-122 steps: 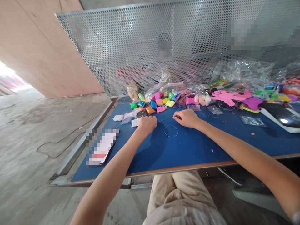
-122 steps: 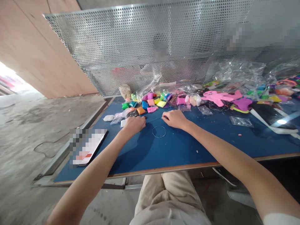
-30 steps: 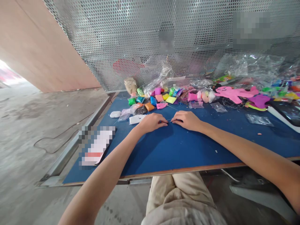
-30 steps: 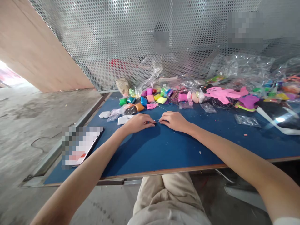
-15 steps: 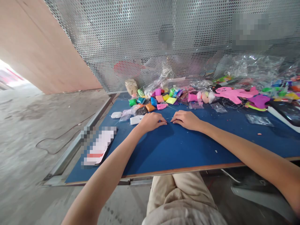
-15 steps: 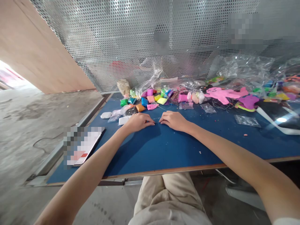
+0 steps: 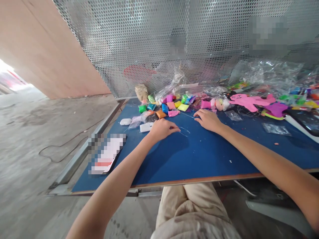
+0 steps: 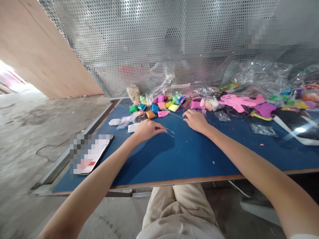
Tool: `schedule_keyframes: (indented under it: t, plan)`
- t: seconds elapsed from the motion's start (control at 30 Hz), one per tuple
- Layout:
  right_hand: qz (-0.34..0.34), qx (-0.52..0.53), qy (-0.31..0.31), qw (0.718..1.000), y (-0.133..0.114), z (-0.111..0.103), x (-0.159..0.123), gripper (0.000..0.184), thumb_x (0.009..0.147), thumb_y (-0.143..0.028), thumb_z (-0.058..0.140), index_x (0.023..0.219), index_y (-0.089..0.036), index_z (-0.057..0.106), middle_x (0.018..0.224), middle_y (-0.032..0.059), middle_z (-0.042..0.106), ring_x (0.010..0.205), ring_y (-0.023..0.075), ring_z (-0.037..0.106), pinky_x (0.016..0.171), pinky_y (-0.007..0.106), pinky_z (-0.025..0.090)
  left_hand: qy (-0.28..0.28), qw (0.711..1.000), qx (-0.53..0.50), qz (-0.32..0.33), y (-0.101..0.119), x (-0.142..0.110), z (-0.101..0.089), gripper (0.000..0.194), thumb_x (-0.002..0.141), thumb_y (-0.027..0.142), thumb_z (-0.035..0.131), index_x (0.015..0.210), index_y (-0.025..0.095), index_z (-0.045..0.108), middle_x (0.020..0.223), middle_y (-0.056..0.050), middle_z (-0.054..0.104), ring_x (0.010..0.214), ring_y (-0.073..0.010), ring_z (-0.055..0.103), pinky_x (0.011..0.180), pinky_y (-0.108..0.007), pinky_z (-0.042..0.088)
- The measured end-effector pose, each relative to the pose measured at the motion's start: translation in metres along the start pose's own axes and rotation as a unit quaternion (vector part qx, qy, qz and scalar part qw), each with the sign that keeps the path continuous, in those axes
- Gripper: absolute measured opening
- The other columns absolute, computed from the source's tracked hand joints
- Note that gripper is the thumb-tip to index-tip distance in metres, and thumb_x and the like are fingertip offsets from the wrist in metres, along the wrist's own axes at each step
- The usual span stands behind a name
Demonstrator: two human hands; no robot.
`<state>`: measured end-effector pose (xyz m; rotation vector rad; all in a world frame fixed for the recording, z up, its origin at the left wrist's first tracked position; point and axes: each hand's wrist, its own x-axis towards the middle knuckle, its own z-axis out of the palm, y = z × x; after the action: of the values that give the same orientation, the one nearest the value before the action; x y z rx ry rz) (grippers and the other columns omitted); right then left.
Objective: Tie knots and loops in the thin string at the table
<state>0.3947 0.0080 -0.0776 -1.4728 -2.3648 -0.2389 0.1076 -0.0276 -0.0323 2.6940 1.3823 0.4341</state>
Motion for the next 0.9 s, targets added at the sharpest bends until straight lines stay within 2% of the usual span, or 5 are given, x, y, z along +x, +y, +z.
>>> schedule_keyframes:
  t: [0.3, 0.47, 0.6, 0.73, 0.9]
  plan:
    - [0.044, -0.015, -0.038, 0.998, 0.009, -0.003, -0.003, 0.013, 0.096, -0.02, 0.047, 0.094, -0.016, 0.059, 0.097, 0.0144, 0.067, 0.091, 0.0262, 0.063, 0.07, 0.033, 0.041, -0.018, 0.998, -0.059, -0.028, 0.006, -0.002, -0.002, 0.025, 0.088, 0.05, 0.062, 0.09, 0.032, 0.08, 0.079, 0.003, 0.076, 0.068, -0.0133, 0.063, 0.058, -0.023, 0.037]
    - [0.073, 0.157, 0.083, 0.981, 0.019, -0.012, -0.003, 0.01, 0.096, -0.021, 0.043, 0.091, -0.019, 0.052, 0.085, 0.0088, 0.066, 0.079, 0.0227, 0.062, 0.072, 0.033, 0.044, -0.042, 0.991, -0.116, -0.048, 0.007, -0.003, 0.0, 0.034, 0.089, 0.054, 0.058, 0.084, 0.027, 0.08, 0.081, 0.002, 0.076, 0.065, -0.0124, 0.063, 0.058, -0.023, 0.04]
    - [0.056, 0.254, 0.171, 0.95, 0.016, -0.017, -0.003, 0.015, 0.094, -0.019, 0.045, 0.109, -0.02, 0.049, 0.083, 0.0052, 0.064, 0.077, 0.021, 0.063, 0.074, 0.034, 0.049, -0.024, 0.996, -0.041, -0.072, 0.005, -0.003, -0.001, 0.045, 0.084, 0.064, 0.059, 0.109, 0.03, 0.073, 0.09, 0.001, 0.077, 0.08, -0.0182, 0.068, 0.062, -0.025, 0.042]
    - [0.003, 0.308, 0.133, 0.942, 0.006, -0.017, -0.006, 0.03, 0.095, -0.022, 0.045, 0.125, -0.023, 0.049, 0.082, 0.0014, 0.06, 0.062, 0.0164, 0.061, 0.067, 0.033, 0.051, -0.002, 0.995, 0.008, -0.098, 0.009, -0.005, -0.008, 0.059, 0.087, 0.067, 0.053, 0.13, 0.027, 0.059, 0.097, -0.001, 0.076, 0.086, -0.022, 0.069, 0.068, -0.028, 0.046]
    - [-0.037, 0.306, 0.124, 0.943, -0.003, -0.018, -0.009, 0.022, 0.095, -0.028, 0.051, 0.114, -0.023, 0.062, 0.093, 0.0054, 0.064, 0.07, 0.0182, 0.067, 0.073, 0.036, 0.056, -0.01, 0.997, 0.046, -0.064, 0.023, -0.011, -0.007, 0.049, 0.092, 0.061, 0.05, 0.127, 0.029, 0.06, 0.106, -0.002, 0.074, 0.095, -0.023, 0.069, 0.072, -0.029, 0.049]
